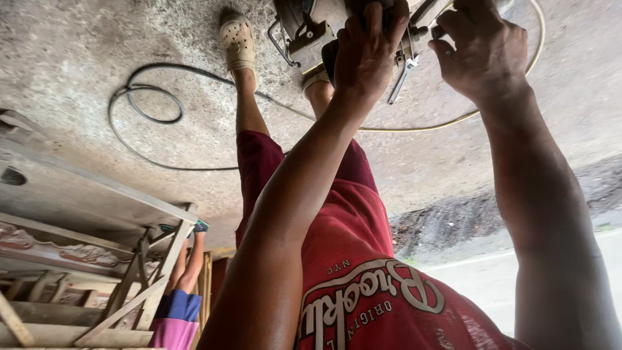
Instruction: The person uses a wrench to loosen and remove bolts from a small motor. They then remove a component, clean it with a cloth, and reattach it to the motor.
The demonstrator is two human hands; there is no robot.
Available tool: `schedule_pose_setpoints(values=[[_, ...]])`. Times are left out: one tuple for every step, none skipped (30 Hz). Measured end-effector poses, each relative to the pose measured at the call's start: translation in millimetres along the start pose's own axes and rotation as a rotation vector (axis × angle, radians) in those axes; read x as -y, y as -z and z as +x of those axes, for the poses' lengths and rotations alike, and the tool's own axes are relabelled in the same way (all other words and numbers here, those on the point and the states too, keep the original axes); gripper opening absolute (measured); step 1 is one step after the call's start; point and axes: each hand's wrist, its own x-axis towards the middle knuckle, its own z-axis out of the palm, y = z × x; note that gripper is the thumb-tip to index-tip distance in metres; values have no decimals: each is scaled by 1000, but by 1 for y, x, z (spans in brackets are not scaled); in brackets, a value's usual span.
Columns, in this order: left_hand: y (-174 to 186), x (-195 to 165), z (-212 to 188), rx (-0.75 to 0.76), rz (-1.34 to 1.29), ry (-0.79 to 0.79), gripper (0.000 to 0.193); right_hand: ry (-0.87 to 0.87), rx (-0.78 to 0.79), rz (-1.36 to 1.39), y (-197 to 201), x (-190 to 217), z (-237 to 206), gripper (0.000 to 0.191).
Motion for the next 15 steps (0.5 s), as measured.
schedule_pose_setpoints(values=[[0,0,-1,-50,-3,-6,86,-1,1,-21,-1,-3,0,16],[0,1,-1,-36,-10,1,86,-2,1,-43,-2,-5,0,16],[-1,1,-1,-17,-17,3,87,-5,-1,-79,-4,-7,2,17],[-2,0,-1,4,-24,5,87,-7,-2,-114,-6,-9,3,19],[-3,0,-2,-21,-35,10,87,-35,55,-98,-10,-9,5,20],[-4,-1,-2,-47,-43,18,87,-60,109,-81,-13,-8,7,21],[-5,-2,-2,-77,-55,19,87,-89,161,-69,-14,-8,8,23],[-7,-3,-1,-57,-57,19,89,-73,112,-63,-16,-9,8,26],[-8,-4,-1,-41,-55,14,90,-59,56,-59,-16,-10,8,30],[-10,-5,0,-17,-51,17,92,-39,7,-48,-16,-12,7,34],[-11,-6,1,-17,-47,17,96,-36,-17,33,-16,-14,6,33],[-11,-7,2,-10,-44,19,101,-35,-36,117,-16,-17,5,33],[-11,-9,3,-4,-45,13,105,-41,-57,196,-16,-19,4,33],[-12,-9,3,15,-69,14,113,-2,-115,196,-17,-21,2,33],[-13,-10,3,29,-92,12,122,37,-178,190,-18,-22,0,33]])
